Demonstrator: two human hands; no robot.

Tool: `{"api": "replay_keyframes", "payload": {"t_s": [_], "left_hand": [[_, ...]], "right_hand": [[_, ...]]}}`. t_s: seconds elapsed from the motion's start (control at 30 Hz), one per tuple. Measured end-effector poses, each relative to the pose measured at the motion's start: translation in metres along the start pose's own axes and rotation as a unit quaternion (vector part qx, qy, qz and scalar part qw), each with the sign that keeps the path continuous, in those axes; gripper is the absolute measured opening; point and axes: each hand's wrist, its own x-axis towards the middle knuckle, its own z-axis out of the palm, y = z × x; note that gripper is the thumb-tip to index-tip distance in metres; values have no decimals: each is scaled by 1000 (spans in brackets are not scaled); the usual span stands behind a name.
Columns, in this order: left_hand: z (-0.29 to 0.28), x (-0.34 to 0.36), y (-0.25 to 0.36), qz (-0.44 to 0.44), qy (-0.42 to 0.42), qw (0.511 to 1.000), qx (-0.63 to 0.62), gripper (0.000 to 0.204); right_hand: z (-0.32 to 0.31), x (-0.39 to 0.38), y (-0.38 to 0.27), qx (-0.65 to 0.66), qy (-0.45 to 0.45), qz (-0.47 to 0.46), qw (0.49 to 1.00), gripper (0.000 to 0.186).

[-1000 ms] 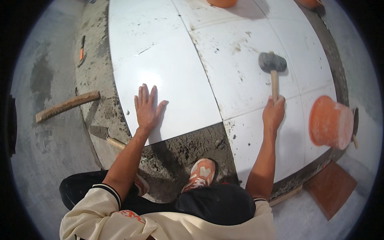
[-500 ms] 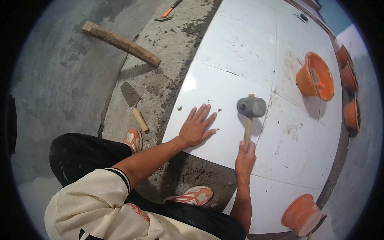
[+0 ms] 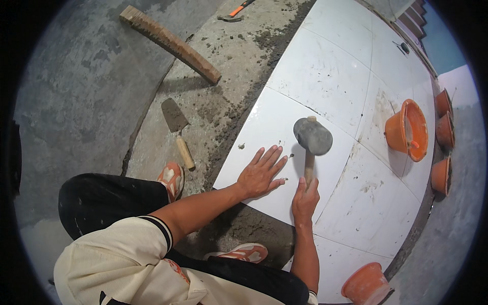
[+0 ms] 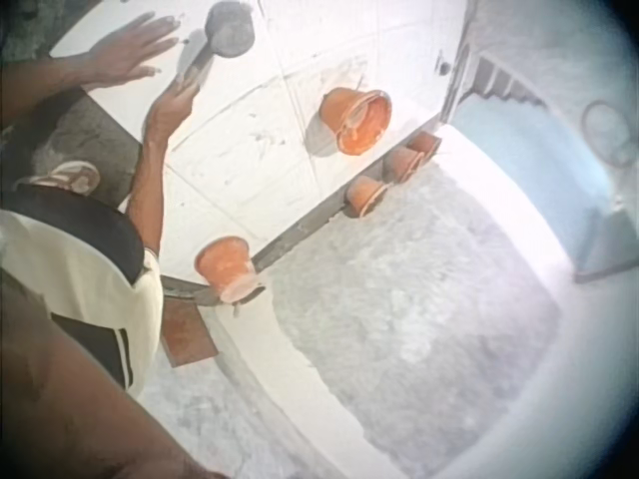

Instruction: The person applies mortar to the back of a tile, places it on the floor, and uses a rubber mallet to tap it into position. The person then wipes the tile surface with a brush and continues tapping to level it.

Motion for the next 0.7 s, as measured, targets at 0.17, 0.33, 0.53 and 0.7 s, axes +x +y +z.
{"api": "replay_keyframes", "payload": {"t_s": [0.17, 0.33, 0.53, 0.7], "left_hand": [[1, -2, -3, -3, 9, 1000, -7, 75], [-2, -6, -5, -5, 14, 999, -30, 72], [4, -31, 2, -3, 15, 999, -38, 71], [5, -33, 5, -5, 25, 999, -38, 71]], "right_hand": [[-5, 14, -7, -36, -82, 52, 995, 33], [-2, 1, 0, 28, 5, 8, 1000, 33], [13, 0, 0, -52, -76, 14, 996, 33], [5, 6, -13, 26, -22, -9, 999, 32]]}}
